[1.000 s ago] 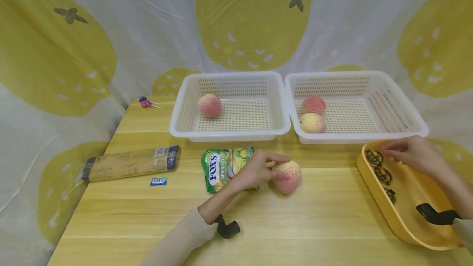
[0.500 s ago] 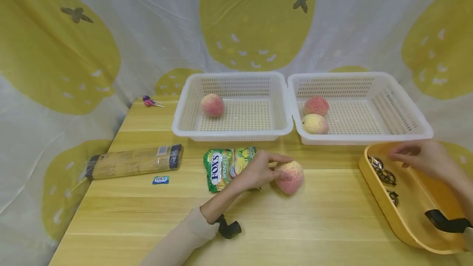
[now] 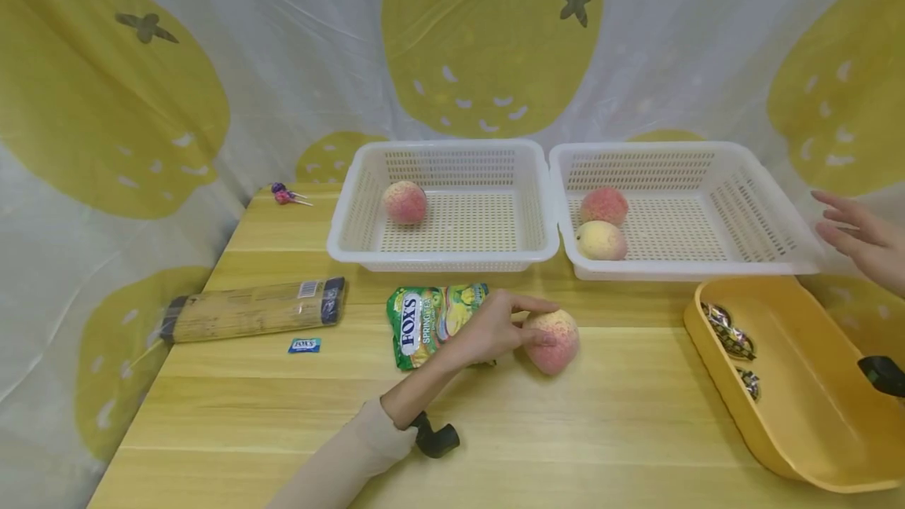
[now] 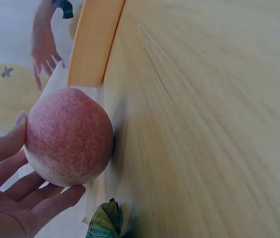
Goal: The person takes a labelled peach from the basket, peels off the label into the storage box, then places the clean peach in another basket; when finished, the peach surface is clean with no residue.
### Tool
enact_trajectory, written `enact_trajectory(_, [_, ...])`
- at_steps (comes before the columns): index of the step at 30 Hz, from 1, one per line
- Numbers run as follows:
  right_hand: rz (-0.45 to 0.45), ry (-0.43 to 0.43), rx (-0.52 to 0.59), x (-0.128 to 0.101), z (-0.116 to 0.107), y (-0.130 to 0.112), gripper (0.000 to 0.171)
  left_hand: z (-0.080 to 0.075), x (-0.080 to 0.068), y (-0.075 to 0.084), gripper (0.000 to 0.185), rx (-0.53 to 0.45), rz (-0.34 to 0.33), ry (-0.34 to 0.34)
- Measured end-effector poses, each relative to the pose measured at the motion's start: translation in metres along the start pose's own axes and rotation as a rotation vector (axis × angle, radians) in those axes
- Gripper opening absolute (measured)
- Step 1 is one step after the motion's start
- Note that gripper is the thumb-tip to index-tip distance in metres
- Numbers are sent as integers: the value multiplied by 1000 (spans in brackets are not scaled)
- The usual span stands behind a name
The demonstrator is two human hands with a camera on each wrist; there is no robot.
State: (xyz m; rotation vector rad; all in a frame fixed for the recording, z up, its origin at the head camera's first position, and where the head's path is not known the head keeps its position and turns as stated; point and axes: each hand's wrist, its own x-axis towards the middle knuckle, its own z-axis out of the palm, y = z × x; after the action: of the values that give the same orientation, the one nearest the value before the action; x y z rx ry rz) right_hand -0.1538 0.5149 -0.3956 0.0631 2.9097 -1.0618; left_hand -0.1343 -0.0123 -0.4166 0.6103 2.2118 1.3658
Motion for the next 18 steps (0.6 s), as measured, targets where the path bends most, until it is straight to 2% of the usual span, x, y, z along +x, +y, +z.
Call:
enact_trajectory(2, [45,-134,43,6,-2,1,63,0,0,0,42,-3,0,-3])
enact_trajectory(4, [62,-207,37,9,0,7,63,0,0,1,42,-12,5,-7])
enact_trajectory(5, [76,-227,34,9,2,10,61,0,0,1,41,-18,8,-8])
enact_trajectory(7, [66,-257,70,4,3,2,59,1,0,1,42,-39,11,-10])
enact_trajectory(9, [44,-251,133,3,6,6,55,3,1,1,42,-60,16,-10])
enact_trajectory(10, [31,-249,217,3,6,10,54,4,1,1,42,-69,16,-11])
enact_trajectory(14, [-52,-282,683,5,9,28,53,10,2,1,47,-70,34,-32])
enact_trajectory(16, [-96,-330,904,5,9,37,55,12,2,3,50,-31,44,-47])
enact_trajectory(18, [-149,-394,1079,5,10,42,58,13,1,5,53,27,55,-54])
